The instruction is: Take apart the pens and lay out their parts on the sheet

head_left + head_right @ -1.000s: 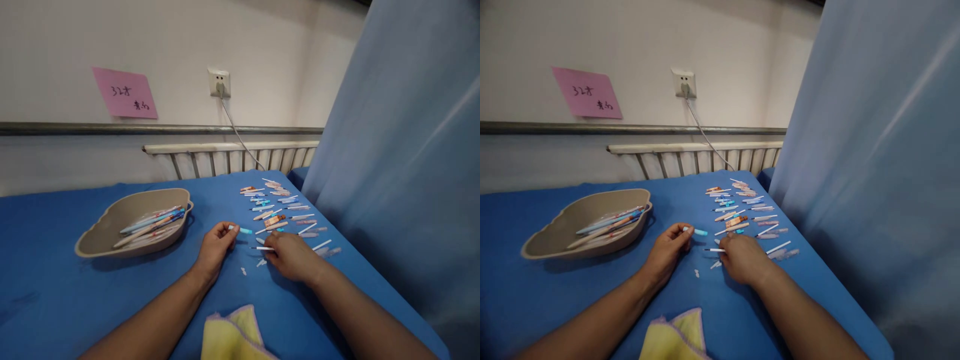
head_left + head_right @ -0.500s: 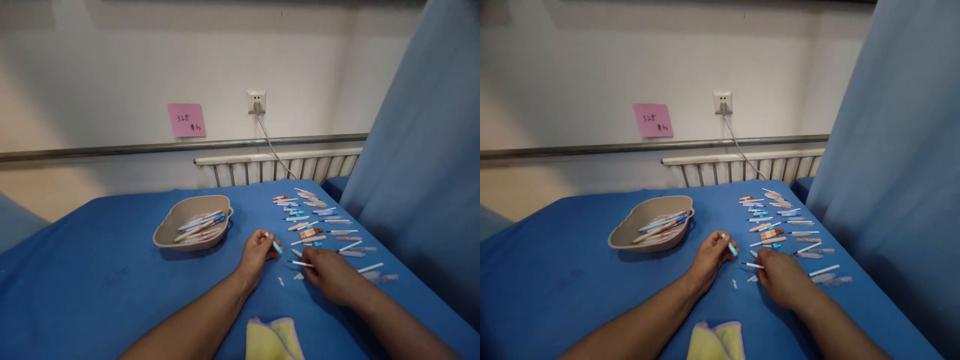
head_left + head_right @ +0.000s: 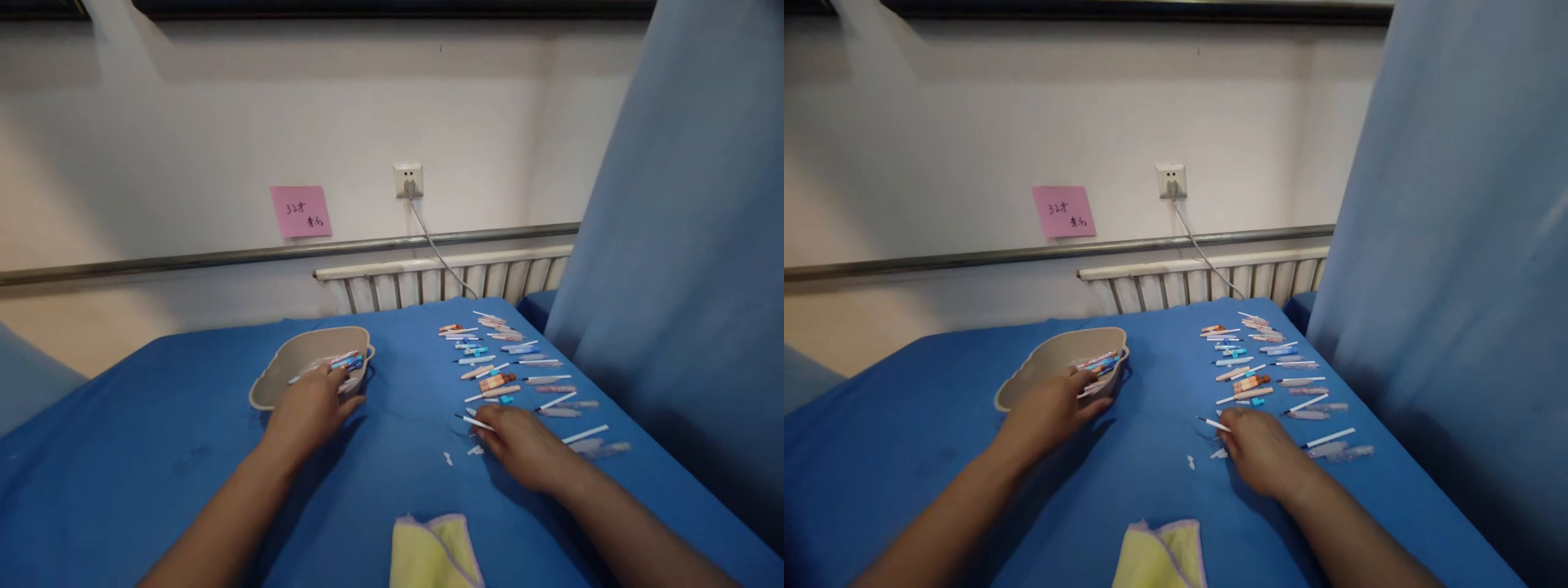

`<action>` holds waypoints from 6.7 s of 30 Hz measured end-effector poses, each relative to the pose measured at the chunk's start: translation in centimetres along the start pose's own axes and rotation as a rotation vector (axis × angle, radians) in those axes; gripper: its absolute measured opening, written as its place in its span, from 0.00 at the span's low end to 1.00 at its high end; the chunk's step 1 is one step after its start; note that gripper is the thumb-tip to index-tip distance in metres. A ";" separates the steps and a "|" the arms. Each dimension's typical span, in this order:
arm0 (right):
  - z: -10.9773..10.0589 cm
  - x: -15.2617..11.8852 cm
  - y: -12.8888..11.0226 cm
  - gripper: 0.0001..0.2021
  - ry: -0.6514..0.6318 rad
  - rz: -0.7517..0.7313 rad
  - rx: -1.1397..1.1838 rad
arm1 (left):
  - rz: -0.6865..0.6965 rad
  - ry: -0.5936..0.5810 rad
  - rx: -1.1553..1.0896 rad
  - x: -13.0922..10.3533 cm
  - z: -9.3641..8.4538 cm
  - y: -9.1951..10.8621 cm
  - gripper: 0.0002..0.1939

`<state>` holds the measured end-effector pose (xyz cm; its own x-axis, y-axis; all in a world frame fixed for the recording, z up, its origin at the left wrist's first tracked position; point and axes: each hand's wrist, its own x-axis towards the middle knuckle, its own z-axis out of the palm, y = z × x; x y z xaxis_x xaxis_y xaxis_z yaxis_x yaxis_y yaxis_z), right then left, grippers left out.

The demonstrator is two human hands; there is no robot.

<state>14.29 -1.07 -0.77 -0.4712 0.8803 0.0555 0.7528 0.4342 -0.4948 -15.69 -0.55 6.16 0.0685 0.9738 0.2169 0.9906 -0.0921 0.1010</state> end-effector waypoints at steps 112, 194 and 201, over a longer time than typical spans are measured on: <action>-1.1 -0.4 -0.7 0.09 0.125 -0.073 0.131 | -0.053 -0.179 -1.169 -1.5 8.6 10.2 0.11; -0.8 1.4 0.8 0.15 0.304 0.083 0.992 | -0.286 -0.321 -1.604 -2.6 5.2 11.1 0.12; 0.2 0.3 -0.4 0.13 0.167 -0.049 0.918 | -0.420 -0.200 -1.805 -3.0 5.0 9.0 0.14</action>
<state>13.76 -1.00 -0.74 -0.3672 0.9119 0.1835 0.0425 0.2135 -0.9760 -6.35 -3.29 1.56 0.0275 0.9829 -0.1819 -0.3534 0.1797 0.9180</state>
